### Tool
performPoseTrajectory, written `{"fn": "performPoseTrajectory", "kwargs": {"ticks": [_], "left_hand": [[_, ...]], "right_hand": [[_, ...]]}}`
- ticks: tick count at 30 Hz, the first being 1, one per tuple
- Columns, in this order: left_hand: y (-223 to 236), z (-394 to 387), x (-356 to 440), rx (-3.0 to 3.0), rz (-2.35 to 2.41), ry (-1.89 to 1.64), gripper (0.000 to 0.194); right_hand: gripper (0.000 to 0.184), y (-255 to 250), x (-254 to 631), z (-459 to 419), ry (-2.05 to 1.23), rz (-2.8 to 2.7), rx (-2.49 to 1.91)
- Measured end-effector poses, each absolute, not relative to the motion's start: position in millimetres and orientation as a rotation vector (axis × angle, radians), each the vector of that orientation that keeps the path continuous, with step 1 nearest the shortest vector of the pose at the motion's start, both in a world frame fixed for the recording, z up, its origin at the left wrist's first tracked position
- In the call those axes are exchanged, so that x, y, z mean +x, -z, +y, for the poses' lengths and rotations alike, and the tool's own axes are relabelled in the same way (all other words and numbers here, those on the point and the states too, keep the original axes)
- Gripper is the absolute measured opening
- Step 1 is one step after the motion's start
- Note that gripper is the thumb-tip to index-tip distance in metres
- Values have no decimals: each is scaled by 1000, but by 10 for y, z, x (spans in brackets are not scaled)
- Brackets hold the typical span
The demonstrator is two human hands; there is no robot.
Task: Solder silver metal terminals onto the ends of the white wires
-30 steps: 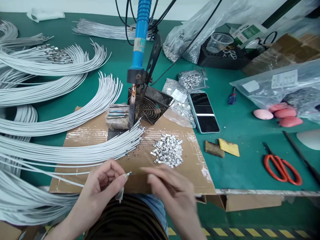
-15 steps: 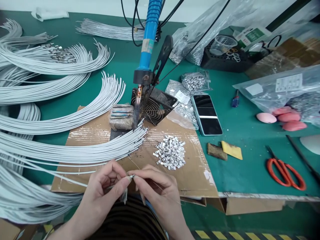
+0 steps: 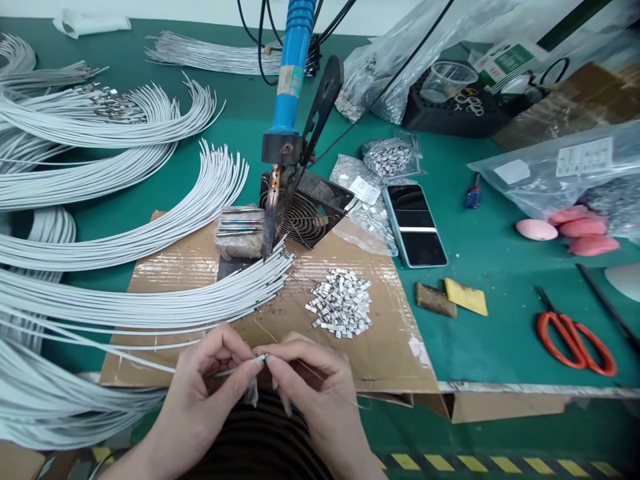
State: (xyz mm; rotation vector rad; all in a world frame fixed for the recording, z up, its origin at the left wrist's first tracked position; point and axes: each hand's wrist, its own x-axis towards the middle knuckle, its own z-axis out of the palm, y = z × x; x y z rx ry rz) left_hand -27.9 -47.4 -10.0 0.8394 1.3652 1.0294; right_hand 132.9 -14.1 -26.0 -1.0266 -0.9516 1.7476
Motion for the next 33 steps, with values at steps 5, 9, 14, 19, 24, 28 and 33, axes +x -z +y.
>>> {"fn": "performPoseTrajectory", "kwargs": {"ticks": [5,9,14,19,24,28,33], "left_hand": [[38,-482,-242,857,1441,-1032,25],[-43,-473,-219,806,1471,-1003,24],[-79,-455,-219,690,1473,-1003,25],[-82,-445,-191,686,1474,-1003,27],[-78,-455,-170,722,1481,-1036,24],[-2,-471,-206,870,1464,-1021,24],[86,-508,-241,1234,1554,-955,20]], "right_hand": [[14,358,1356,-167,-1916,-835,-957],[6,302,1393,-151,-1785,-946,-1001],[18,146,1434,-89,-1417,-1334,-1118],[20,196,1454,-105,-1453,-1327,-1075],[21,238,1468,-118,-1460,-1326,-1062],[19,207,1474,-90,-1448,-1351,-1092],[17,72,1492,-14,-1424,-1459,-1205]]}}
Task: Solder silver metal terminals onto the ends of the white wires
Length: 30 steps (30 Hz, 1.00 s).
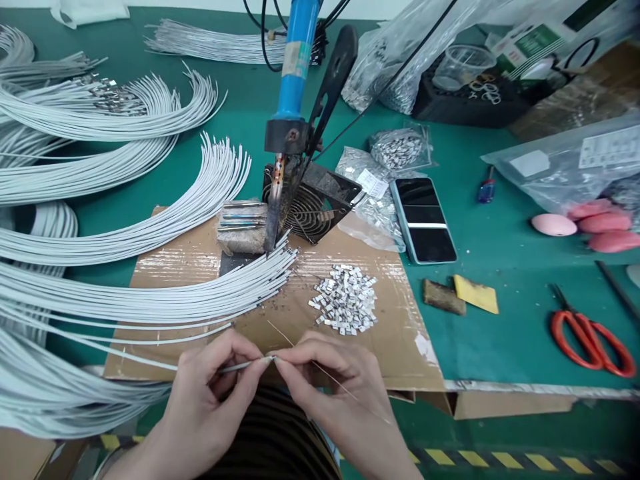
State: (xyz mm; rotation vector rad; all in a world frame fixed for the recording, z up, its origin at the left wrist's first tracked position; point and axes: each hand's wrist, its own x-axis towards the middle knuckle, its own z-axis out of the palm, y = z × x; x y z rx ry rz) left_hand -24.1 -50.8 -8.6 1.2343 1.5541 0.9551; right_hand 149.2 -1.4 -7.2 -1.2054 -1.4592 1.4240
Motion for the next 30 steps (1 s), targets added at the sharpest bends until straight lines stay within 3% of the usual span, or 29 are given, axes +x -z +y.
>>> {"fn": "performPoseTrajectory", "kwargs": {"ticks": [5,14,26,30], "left_hand": [[80,-536,-175,1567,1620,-992,14],[-64,-437,-47,789,1510,-985,41],[74,-341,-166,605,1285,-970,30],[87,-315,-217,588,1349,-961,35]], "right_hand": [[18,24,1496,31,-1398,-1514,-1271],[16,362,1086,-289,-1269,-936,-1191],[22,418,1163,-213,-1061,-1233,-1147],[28,409,1266,-133,-1063,-1370,-1083]]}}
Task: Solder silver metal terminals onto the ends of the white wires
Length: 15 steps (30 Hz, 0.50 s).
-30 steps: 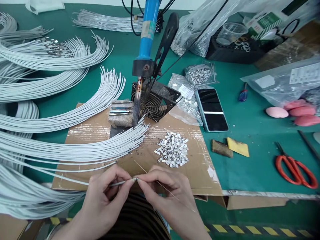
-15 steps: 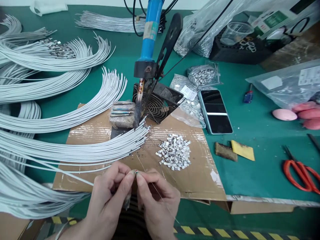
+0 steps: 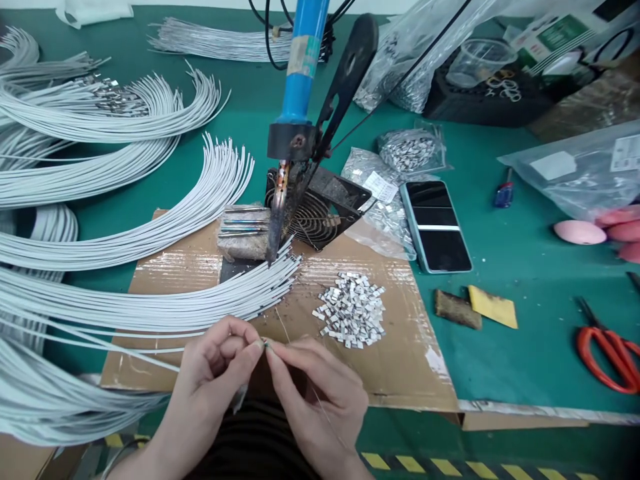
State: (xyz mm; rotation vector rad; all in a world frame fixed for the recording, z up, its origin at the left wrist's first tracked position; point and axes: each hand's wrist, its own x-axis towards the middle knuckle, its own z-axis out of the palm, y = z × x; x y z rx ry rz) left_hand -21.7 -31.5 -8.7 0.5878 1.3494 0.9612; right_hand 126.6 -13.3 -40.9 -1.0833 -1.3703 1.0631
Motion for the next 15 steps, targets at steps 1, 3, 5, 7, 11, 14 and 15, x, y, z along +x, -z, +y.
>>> {"fn": "performPoseTrajectory", "kwargs": {"ticks": [1,3,5,7,11,14,15], "left_hand": [[99,-311,-233,602,1369,-969,36],[126,-306,-263,647,1401,-974,36],[146,-300,-279,684,1420,-958,35],[148,-294,-280,711,1431,-942,33],[110,-288,-263,745,1435,-933,35],[93,-295,-261,744,1442,-920,36],[94,-298,-262,749,1442,-913,36]], "right_hand": [[25,395,1302,-93,-1095,-1400,-1077],[17,364,1374,-6,-1177,-1439,-1105],[25,329,1421,76,-1255,-1477,-1166],[34,294,1426,135,-1304,-1542,-1191],[33,247,1342,181,-1286,-1714,-1109],[29,253,1287,170,-1168,-1821,-1024],[28,264,1286,163,-1132,-1843,-1010]]}}
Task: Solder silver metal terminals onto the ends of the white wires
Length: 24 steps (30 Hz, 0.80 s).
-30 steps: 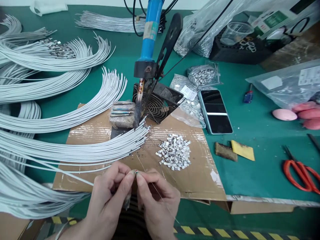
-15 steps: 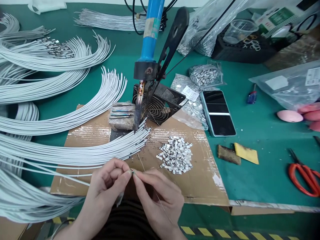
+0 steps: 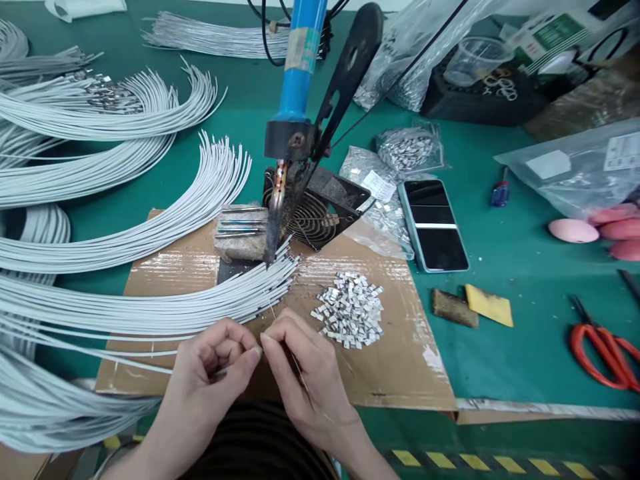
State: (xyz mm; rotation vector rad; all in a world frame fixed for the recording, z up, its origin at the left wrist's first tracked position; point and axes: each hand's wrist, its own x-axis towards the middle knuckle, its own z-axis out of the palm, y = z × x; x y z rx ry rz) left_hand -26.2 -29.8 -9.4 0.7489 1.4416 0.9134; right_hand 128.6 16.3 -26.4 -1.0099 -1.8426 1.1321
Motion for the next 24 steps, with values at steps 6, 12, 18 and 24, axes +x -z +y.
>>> {"fn": "performPoseTrajectory", "kwargs": {"ticks": [6,12,18,24], "left_hand": [[81,-266,-265,700,1501,-952,29],[10,-200,-240,639,1541,-1006,24],[20,-197,-254,665,1534,-1011,27],[107,-193,-314,736,1472,-990,32]], "right_hand": [[28,382,1582,198,-797,-1741,-1278],[5,473,1940,354,-431,-2004,-1342],[15,500,1927,393,-244,-2237,-1300],[18,484,1951,390,-204,-2220,-1318]]}}
